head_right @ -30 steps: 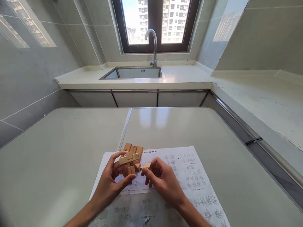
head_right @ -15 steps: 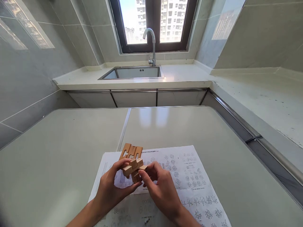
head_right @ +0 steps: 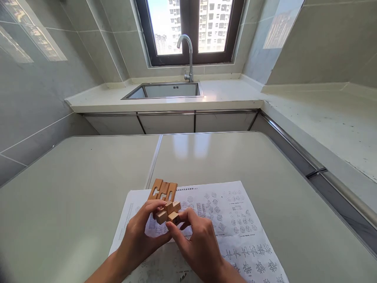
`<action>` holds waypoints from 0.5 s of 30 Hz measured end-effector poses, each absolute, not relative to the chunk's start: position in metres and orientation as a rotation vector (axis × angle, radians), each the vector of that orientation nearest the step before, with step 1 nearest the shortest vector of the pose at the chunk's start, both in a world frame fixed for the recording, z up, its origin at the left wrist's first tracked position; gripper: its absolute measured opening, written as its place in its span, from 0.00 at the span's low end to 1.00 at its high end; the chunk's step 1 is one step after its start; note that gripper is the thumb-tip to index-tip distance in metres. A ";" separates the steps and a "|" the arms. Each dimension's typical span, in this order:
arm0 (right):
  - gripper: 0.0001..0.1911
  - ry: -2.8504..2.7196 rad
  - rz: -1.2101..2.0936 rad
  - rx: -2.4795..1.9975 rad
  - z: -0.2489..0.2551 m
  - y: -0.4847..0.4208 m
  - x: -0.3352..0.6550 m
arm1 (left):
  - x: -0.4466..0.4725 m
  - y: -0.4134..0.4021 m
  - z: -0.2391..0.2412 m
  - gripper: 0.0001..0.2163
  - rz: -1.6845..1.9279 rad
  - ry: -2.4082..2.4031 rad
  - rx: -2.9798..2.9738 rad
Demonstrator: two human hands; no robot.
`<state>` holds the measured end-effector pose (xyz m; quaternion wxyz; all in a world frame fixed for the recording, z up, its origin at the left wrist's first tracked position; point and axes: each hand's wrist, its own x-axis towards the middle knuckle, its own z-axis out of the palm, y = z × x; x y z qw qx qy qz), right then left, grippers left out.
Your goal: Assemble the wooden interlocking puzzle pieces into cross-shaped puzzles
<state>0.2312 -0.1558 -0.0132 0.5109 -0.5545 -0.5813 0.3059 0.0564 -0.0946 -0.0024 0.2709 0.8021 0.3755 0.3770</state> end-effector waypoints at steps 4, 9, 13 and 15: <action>0.12 -1.415 0.773 -1.295 -0.015 -0.154 0.236 | 0.054 -0.094 0.002 0.26 0.937 1.097 2.033; 0.13 -1.304 0.868 -1.287 -0.015 -0.149 0.238 | 0.051 -0.090 0.015 0.28 0.795 1.059 1.688; 0.13 -1.358 0.977 -1.216 -0.011 -0.146 0.239 | 0.052 -0.088 0.019 0.28 0.755 0.953 1.499; 0.16 -1.392 1.000 -1.184 -0.008 -0.145 0.240 | 0.051 -0.088 0.018 0.29 0.753 0.910 1.457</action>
